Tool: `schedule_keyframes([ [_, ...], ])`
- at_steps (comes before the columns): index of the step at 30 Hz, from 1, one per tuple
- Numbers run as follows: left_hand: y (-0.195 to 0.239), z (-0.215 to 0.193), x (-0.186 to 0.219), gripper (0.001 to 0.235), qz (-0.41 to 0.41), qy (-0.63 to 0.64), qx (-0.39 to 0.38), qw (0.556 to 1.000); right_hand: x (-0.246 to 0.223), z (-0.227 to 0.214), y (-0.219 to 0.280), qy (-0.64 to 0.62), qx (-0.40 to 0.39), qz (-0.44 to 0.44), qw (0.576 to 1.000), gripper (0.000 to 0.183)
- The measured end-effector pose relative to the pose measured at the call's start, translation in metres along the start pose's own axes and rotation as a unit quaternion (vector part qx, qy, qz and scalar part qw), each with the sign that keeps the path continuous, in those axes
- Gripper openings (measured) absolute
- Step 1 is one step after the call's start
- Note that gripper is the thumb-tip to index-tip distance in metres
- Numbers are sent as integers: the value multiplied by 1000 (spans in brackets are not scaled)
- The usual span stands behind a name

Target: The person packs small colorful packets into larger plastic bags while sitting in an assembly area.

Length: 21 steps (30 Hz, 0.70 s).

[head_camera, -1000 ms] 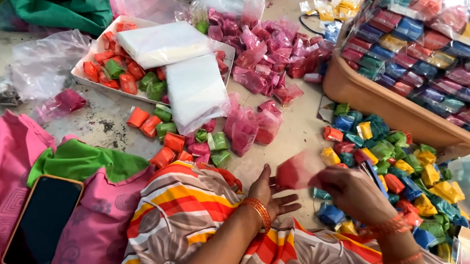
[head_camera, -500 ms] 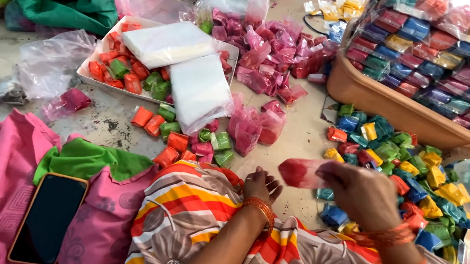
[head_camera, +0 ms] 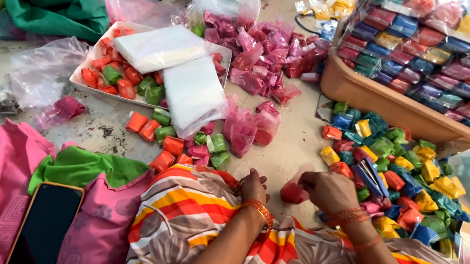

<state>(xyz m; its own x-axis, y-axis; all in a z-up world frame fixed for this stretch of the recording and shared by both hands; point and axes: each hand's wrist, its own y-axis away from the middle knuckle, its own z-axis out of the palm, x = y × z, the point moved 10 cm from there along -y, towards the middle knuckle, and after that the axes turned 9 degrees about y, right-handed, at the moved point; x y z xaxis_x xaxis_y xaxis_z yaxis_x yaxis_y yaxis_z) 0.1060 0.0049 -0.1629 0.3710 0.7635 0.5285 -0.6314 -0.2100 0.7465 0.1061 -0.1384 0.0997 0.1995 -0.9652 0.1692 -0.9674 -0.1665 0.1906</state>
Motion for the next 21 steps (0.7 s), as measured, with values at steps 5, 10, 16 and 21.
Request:
schedule_keyframes([
  [5,-7,-4,-7,43,10,-6,-8,1000,-12,-63,19,-7,85,-22,996,22],
  [10,-30,-13,-7,49,74,17,23,997,-24,-1,-26,-11,-2,-45,999,28],
  [16,-36,-17,-17,51,25,67,21,997,-50,-30,-70,-108,90,-76,987,20],
  [21,-21,-37,-34,49,18,50,19,998,-41,-45,-110,-284,114,-67,950,17],
])
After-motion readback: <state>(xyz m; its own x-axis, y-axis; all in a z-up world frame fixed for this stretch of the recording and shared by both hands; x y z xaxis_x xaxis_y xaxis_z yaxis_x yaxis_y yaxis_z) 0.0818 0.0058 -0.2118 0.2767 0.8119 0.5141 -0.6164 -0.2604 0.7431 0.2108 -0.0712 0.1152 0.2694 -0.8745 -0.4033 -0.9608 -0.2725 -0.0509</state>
